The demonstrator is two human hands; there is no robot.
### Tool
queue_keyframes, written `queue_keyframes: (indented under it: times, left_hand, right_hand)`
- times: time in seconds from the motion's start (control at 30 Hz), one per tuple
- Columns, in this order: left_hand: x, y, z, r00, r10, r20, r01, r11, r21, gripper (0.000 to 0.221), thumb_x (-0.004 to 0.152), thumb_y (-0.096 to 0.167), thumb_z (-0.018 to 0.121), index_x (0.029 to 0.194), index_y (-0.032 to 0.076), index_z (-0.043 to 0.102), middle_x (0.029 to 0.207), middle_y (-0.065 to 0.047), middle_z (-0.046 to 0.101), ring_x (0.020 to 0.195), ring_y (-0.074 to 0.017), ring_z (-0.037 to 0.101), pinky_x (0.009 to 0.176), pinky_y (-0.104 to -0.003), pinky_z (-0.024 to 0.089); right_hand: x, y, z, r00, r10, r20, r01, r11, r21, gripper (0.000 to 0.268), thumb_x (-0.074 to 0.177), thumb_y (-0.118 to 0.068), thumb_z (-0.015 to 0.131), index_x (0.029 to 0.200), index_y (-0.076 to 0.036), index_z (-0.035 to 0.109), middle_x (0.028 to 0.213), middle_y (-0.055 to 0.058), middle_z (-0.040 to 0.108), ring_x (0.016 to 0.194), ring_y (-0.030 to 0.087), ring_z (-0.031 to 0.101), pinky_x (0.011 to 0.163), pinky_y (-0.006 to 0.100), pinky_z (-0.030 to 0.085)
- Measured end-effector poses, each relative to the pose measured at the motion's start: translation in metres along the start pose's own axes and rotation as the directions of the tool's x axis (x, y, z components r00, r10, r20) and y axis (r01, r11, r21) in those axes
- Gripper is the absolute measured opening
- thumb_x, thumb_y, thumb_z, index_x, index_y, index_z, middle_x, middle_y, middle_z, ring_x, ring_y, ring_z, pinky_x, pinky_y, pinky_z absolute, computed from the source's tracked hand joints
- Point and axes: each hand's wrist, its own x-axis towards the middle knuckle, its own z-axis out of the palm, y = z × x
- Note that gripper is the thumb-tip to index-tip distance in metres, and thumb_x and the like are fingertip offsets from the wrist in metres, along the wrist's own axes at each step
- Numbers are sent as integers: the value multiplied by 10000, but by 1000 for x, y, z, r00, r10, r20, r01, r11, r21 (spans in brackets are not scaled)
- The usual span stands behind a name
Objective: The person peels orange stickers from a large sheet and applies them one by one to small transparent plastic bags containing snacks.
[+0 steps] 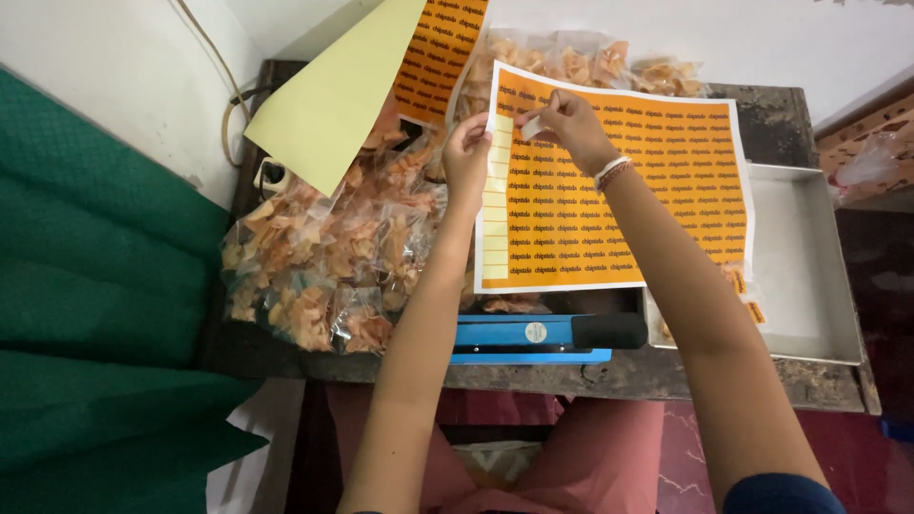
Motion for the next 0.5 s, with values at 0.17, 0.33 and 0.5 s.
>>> queue_keyframes:
  times: [0.17,0.33,0.5]
  left_hand:
    - [4,-19,1,995,96,7,-96,994,49,295,993,51,666,1266,99,768,1176,-102,767,1099,-220,723,1002,-373,586]
    - [23,-41,-1,987,160,17,-160,961,224,336,982,133,703,1302,196,784,1177,-81,780,1143,-261,758,1023,-410,578]
    - [22,-33,-24,967,162,196,-244,802,545,503,981,308,694,1466,177,656,1304,-133,763,1281,-352,714,1082,-487,567]
  right_hand:
    - [-12,1,2,999,23,-24,-25,997,-74,276,1066,-54,596,844,-168,476,997,67,727,962,190,762,858,321,687]
    - [-27,4,0,998,27,52,-22,995,-98,189,1087,-70,611,920,-134,549,989,69,633,1001,196,730,870,322,694]
    - [-60,-3,4,988,134,73,-113,964,-242,110,1087,-60,594,994,-104,554,988,70,595,991,216,693,913,367,657]
